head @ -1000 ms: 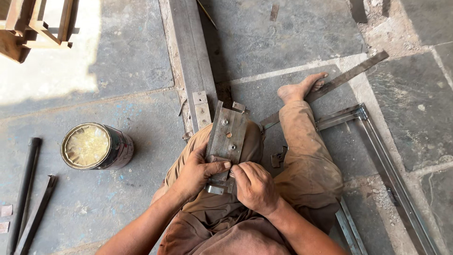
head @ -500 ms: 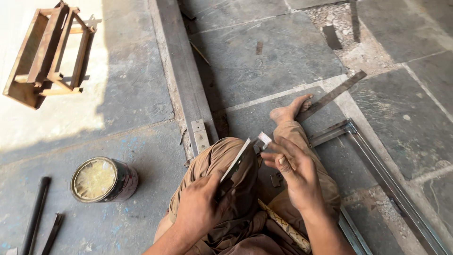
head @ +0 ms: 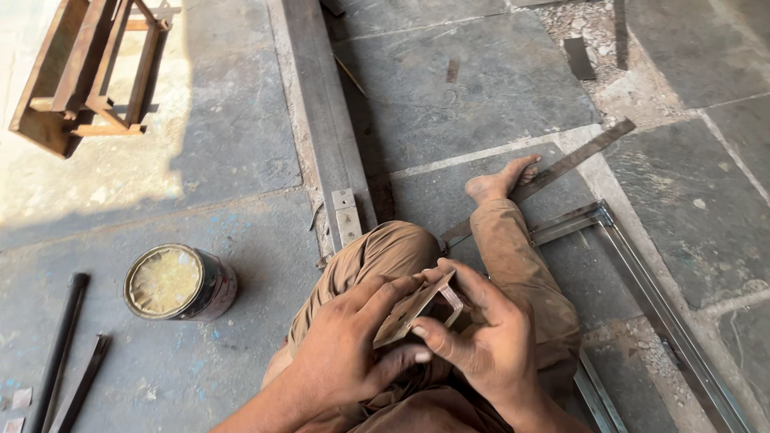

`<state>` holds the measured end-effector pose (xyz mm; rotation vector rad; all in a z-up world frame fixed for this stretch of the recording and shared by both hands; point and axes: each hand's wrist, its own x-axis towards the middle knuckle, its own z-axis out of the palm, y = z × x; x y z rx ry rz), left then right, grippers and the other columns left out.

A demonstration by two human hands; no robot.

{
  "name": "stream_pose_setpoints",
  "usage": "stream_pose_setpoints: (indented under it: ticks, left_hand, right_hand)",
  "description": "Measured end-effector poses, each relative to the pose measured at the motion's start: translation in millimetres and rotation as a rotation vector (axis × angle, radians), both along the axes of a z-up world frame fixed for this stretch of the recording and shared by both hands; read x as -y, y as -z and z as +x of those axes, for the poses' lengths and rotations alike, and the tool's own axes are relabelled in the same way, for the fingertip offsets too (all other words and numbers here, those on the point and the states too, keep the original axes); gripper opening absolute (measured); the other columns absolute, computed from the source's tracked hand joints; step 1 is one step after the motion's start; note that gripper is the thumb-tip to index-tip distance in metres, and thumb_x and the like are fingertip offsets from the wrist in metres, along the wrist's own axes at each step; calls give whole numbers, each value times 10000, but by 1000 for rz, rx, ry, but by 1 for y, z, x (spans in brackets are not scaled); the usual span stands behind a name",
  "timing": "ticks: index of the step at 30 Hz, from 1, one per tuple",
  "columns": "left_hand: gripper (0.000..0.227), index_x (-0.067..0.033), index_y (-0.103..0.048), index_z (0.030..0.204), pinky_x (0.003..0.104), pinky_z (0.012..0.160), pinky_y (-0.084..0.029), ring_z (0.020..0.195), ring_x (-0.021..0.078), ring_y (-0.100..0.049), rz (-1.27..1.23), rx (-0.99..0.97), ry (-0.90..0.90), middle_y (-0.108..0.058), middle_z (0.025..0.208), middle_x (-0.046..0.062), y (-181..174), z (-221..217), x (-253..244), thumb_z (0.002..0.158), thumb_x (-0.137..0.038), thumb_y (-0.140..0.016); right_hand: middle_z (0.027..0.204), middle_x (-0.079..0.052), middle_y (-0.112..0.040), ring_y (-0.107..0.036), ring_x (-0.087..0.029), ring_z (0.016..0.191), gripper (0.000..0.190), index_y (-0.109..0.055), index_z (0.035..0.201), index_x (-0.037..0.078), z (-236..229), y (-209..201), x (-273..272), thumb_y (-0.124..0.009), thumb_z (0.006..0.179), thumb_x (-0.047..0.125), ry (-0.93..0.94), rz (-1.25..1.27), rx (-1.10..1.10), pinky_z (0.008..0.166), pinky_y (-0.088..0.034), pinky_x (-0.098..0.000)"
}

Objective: The person sits on the floor and uses a hammer to secure a metal bracket onto a metal frame. They then insert and tighten bolts into the bracket by hand.

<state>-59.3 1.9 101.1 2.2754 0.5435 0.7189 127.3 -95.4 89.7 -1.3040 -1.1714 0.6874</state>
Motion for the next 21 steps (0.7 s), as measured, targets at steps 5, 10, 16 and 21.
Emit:
stream_pose_setpoints:
  ticks: [5, 10, 16, 21]
  left_hand:
    - [705, -57, -512, 1496, 422, 750, -590, 923, 332, -725, -21, -117, 40, -716, 1110, 134, -9, -2, -4, 846, -204, -742]
    - [703, -91, -504, 1516, 395, 734, -594, 861, 306, -728, -129, -77, 121, -711, 1056, 124, -6, -5, -12, 850, -100, -728]
    - [746, -109, -485, 1547, 388, 779, -594, 882, 299, -721, -150, 2, 166, -695, 1029, 125, 4, -5, -18, 847, -97, -744]
    - [747, -131, -490, 1548, 382, 794, -584, 893, 289, -720, -180, 35, 184, -704, 1024, 116, 7, -5, -20, 851, -85, -756]
  right_hand:
    - [1074, -154, -799, -809, -194, 960, 747, -572, 1379, -93, -7, -13, -4, -823, 834, 352, -5, -6, 327, 790, -657, -277]
    - [1081, -172, -798, -810, -208, 969, 703, -567, 1374, -105, -1, -20, -9, -789, 869, 332, -89, -21, 362, 802, -647, -293]
    - [1061, -173, -803, -827, -207, 961, 684, -559, 1377, -107, 1, -20, -13, -765, 876, 311, -141, -68, 320, 803, -673, -293]
    - [1265, -236, -738, -796, -225, 1051, 638, -511, 1406, -129, 5, -13, -12, -717, 933, 247, -178, 43, 300, 877, -660, -309]
